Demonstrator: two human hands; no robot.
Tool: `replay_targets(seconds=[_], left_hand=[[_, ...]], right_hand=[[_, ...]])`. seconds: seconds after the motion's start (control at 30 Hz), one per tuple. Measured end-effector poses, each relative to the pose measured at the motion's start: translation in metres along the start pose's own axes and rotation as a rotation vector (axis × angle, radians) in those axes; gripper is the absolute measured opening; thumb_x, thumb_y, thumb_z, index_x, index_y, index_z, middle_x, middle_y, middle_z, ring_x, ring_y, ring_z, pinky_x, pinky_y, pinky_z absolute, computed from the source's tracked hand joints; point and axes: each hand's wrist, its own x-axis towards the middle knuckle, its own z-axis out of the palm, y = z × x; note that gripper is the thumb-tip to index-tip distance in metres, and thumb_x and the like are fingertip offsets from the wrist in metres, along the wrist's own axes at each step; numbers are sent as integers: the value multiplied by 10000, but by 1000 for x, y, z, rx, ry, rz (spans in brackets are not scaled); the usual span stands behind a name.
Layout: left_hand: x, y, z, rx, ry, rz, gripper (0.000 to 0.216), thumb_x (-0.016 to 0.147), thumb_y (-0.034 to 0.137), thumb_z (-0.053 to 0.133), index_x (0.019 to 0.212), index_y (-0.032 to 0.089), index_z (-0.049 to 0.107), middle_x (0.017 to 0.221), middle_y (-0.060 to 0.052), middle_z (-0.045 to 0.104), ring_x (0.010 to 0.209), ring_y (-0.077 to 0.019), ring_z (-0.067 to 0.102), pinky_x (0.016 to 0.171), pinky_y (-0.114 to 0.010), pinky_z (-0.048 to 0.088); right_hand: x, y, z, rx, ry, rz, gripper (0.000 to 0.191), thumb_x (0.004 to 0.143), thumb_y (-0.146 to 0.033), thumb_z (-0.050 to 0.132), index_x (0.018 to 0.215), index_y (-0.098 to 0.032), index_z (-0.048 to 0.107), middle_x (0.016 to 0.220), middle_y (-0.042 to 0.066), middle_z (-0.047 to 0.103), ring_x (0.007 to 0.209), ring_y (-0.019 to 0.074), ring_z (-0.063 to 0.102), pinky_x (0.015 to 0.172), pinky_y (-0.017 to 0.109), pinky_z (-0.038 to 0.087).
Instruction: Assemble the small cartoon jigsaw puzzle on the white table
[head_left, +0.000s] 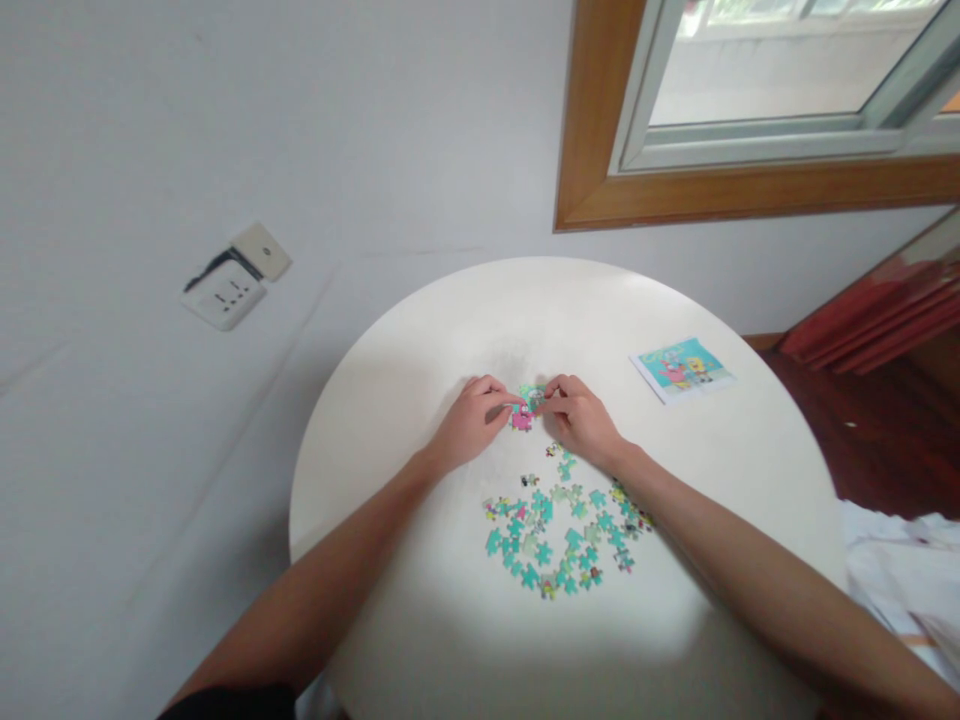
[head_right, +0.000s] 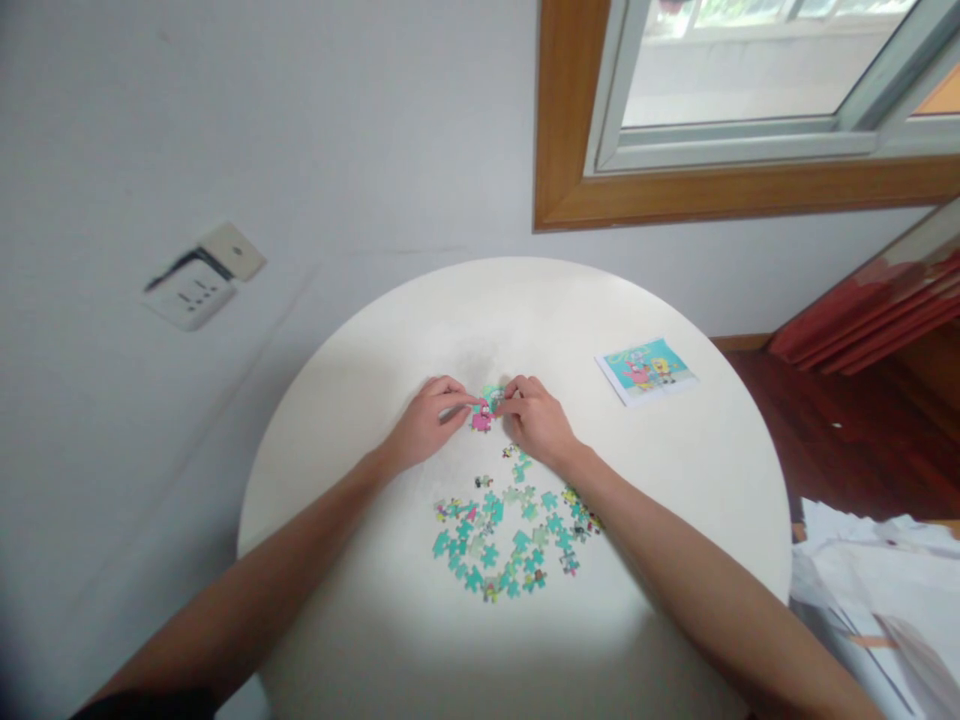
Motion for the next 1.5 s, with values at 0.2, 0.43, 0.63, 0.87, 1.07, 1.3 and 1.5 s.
replay_targets(seconds=[0.2,0.43,0.63,0.87,1.07,1.3,1.5], left_hand=[[0,-3,1,10,27,-11,277,899,101,557,1019,255,754,967,-32,614,974,-193,548,908,-355,457],[-1,-6,1,25,-62,39,399,827,0,534,962,278,787,973,-31,612,963,-193,539,915,-369,440],[0,-2,0,5,-77,50,402,824,0,546,974,282,790,978,-35,618,966,-197,539,929,-380,438],[0,-2,0,-2,11,0,360,865,39,541,1034,265,765,965,-35,615,964,-192,549,902,-354,462],[1,-4,-2,-2,83,-23,272,895,87,553,1005,235,754,938,-30,624,942,-185,565,909,-353,465],[1,-4,0,-9,54,-36,259,891,90,559,985,235,752,936,-30,636,941,-184,573,906,-354,468],[1,-6,0,-12,29,-33,240,887,100,570,970,230,755,929,-28,643,924,-182,581,879,-344,467]], right_hand=[[0,-3,-2,-4,48,-8,368,829,-24,498,917,-230,790,1012,86,615,944,203,548,837,325,469],[0,0,2,13,-1,-73,373,803,-7,537,902,-256,797,1020,78,613,936,206,534,831,331,469],[0,0,2,42,28,-98,371,803,-7,526,913,-243,791,988,79,613,926,207,538,815,331,468],[2,0,-3,36,192,16,364,810,-10,452,872,-192,761,919,84,638,903,211,559,805,333,459],[5,26,-2,170,374,335,309,775,-95,435,808,-173,732,840,63,674,810,199,606,768,325,455],[8,38,1,268,395,491,303,761,-161,427,794,-160,729,820,65,721,755,191,619,743,318,449],[9,34,-1,233,399,505,259,787,-177,460,813,-162,717,811,56,710,705,175,589,727,314,445]])
